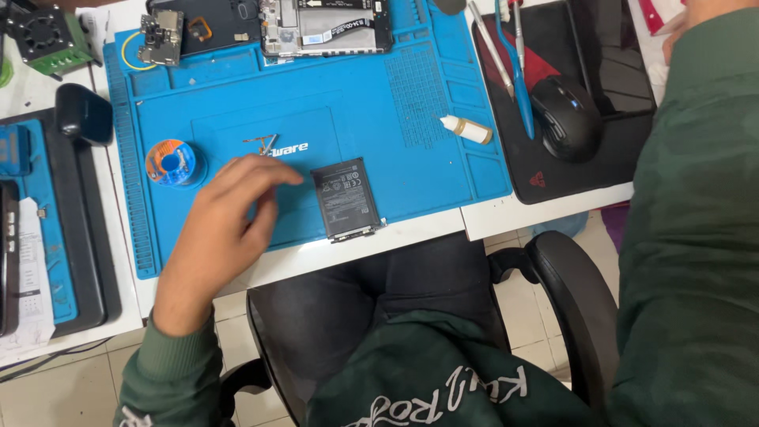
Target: The person disassembles a smartphone on a blue anti-static mat, using a screwdriver and tweezers to remove screws and separate internal components. They handle the battery, motherboard, and other small parts, placing them on the mat while continuing to unscrew and separate sections of the device.
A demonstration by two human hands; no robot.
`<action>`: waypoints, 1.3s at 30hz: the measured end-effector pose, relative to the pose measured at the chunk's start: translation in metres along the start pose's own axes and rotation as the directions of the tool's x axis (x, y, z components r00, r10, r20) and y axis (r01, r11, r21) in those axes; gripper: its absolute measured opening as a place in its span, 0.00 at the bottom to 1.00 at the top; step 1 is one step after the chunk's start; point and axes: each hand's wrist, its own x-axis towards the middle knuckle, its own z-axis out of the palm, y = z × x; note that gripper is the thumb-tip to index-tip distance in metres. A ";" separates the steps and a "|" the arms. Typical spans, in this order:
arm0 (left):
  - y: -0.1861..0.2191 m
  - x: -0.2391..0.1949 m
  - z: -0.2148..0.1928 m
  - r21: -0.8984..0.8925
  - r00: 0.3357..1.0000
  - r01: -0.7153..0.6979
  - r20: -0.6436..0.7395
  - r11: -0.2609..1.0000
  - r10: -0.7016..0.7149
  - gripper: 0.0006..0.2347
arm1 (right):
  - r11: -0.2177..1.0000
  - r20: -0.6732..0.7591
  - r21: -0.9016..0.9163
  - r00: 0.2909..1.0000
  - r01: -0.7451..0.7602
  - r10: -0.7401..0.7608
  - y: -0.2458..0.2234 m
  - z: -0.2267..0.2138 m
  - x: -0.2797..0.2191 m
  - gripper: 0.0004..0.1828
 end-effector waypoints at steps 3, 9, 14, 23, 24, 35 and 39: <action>-0.021 0.009 0.008 0.094 0.974 -0.201 0.129 0.975 0.189 0.23 | 0.999 0.001 -0.036 1.000 0.005 -0.005 -0.003 -0.002 0.007 0.19; -0.013 0.037 0.019 0.368 0.838 -0.402 0.517 0.839 0.174 0.42 | 0.996 0.065 -0.079 0.997 0.033 -0.028 -0.027 0.032 0.007 0.20; 0.001 0.064 0.041 0.360 0.728 -0.492 0.669 0.793 0.147 0.26 | 0.994 0.077 -0.106 0.997 0.036 -0.027 -0.031 0.044 0.000 0.20; 0.007 0.080 0.034 0.381 0.687 -0.521 0.718 0.764 0.110 0.18 | 0.996 0.055 -0.065 0.997 0.063 -0.060 -0.042 0.039 -0.002 0.20; 0.006 0.079 0.033 0.382 0.687 -0.515 0.720 0.767 0.103 0.17 | 0.996 0.051 -0.052 0.996 0.071 -0.069 -0.043 0.040 -0.003 0.20; -0.002 0.039 0.001 -0.323 0.954 -0.039 0.271 0.946 0.132 0.10 | 0.708 -0.151 0.572 0.902 0.413 -0.404 -0.162 -0.018 -0.067 0.21; 0.011 0.001 0.038 -0.541 0.999 0.032 0.017 0.841 -0.027 0.10 | 0.555 0.074 0.797 0.873 0.239 -0.482 -0.228 -0.019 -0.115 0.23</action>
